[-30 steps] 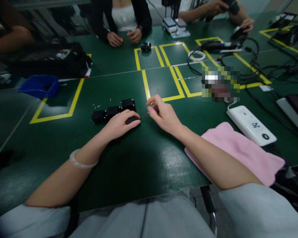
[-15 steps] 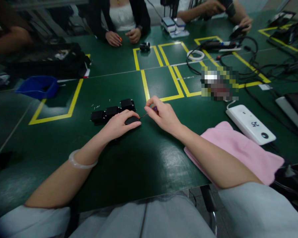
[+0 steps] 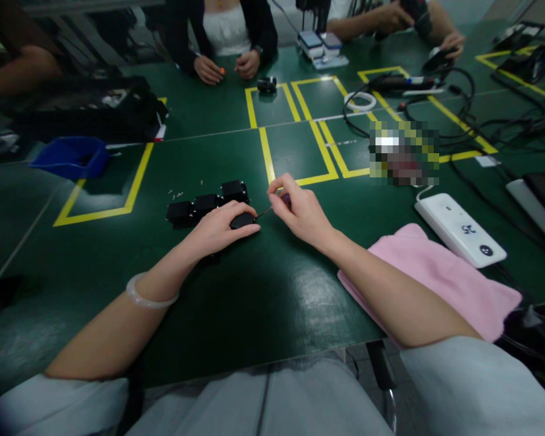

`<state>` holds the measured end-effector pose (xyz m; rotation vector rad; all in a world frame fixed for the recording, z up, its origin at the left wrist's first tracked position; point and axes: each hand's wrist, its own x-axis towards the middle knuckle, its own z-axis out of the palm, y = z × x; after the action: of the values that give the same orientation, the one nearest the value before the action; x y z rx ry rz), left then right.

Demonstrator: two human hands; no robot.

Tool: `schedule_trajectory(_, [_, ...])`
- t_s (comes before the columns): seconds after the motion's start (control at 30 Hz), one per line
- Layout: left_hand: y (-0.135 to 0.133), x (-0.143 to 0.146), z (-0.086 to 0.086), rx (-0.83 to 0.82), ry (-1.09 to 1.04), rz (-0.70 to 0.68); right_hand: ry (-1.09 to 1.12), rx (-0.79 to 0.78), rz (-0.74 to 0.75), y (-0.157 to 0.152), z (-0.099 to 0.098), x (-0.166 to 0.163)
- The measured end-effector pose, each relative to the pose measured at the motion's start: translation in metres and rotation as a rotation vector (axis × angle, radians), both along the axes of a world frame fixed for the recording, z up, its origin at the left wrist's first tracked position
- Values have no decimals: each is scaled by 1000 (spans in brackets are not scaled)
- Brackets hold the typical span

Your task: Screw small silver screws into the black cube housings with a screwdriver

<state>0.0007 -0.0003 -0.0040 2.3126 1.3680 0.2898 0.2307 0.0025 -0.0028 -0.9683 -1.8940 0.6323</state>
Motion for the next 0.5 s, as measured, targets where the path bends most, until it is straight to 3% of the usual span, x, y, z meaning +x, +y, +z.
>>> schedule_trajectory(0.5, [0,0,0,-8,-6,-24,15,22,-17,1,-1,1])
